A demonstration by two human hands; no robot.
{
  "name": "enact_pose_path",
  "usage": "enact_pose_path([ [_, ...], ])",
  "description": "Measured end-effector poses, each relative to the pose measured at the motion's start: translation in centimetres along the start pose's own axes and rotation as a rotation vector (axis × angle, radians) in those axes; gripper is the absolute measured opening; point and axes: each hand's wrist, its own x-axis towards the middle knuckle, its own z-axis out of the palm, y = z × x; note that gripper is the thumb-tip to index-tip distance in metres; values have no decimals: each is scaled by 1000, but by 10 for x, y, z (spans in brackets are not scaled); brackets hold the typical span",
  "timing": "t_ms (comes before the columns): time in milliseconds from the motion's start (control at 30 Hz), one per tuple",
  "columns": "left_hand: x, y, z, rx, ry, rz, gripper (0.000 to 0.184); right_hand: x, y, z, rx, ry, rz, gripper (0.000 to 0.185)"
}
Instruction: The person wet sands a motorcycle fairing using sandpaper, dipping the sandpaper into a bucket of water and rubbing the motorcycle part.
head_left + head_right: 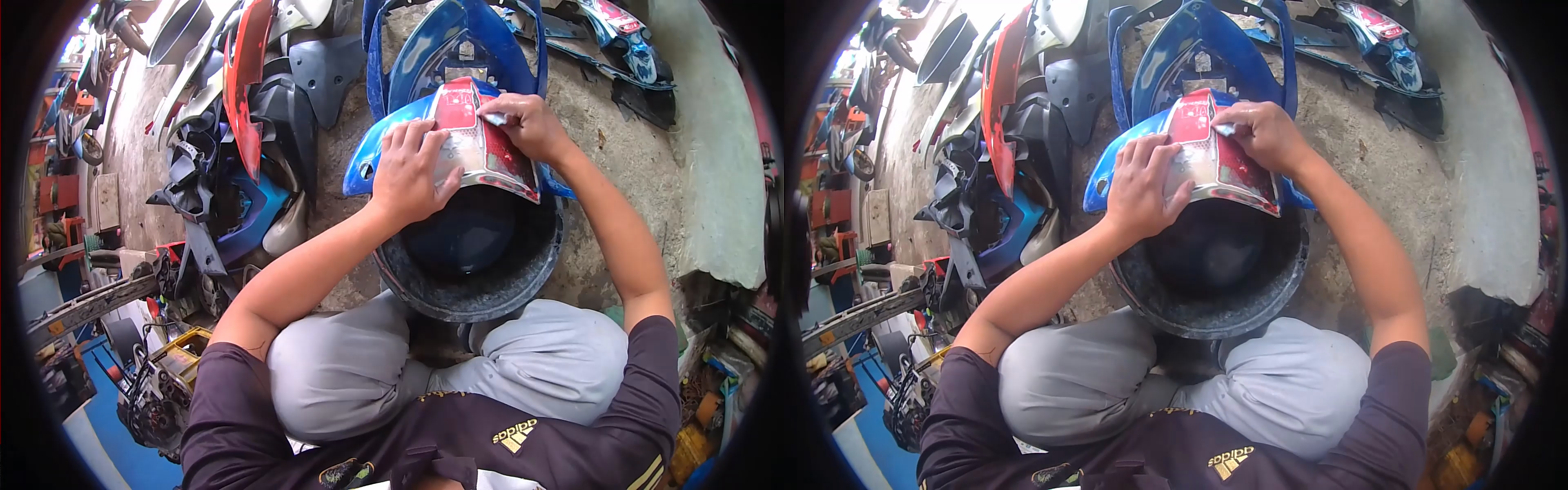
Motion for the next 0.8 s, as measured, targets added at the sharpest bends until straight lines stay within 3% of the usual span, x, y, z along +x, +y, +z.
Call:
enact_pose_path([
  [100, 0, 0, 3, 22, 6, 1, 58, 5, 9, -5, -32, 50, 191, 33],
  [267, 2, -1, -1, 22, -14, -7, 57, 3, -2, -2, -53, -51, 25, 27],
  [367, 0, 2, 3, 19, -15, -7, 57, 7, 6, -5, -25, 28, 298, 29],
  [533, 2, 0, -3, 31, -15, -13, 56, 3, 6, 3, -73, 24, 58, 27],
  [667, 0, 2, 2, 21, -23, -14, 56, 8, 8, -1, -76, 16, 213, 29],
  [800, 1, 2, 0, 19, -23, -23, 56, 6, -2, -1, -55, -27, 162, 25],
])
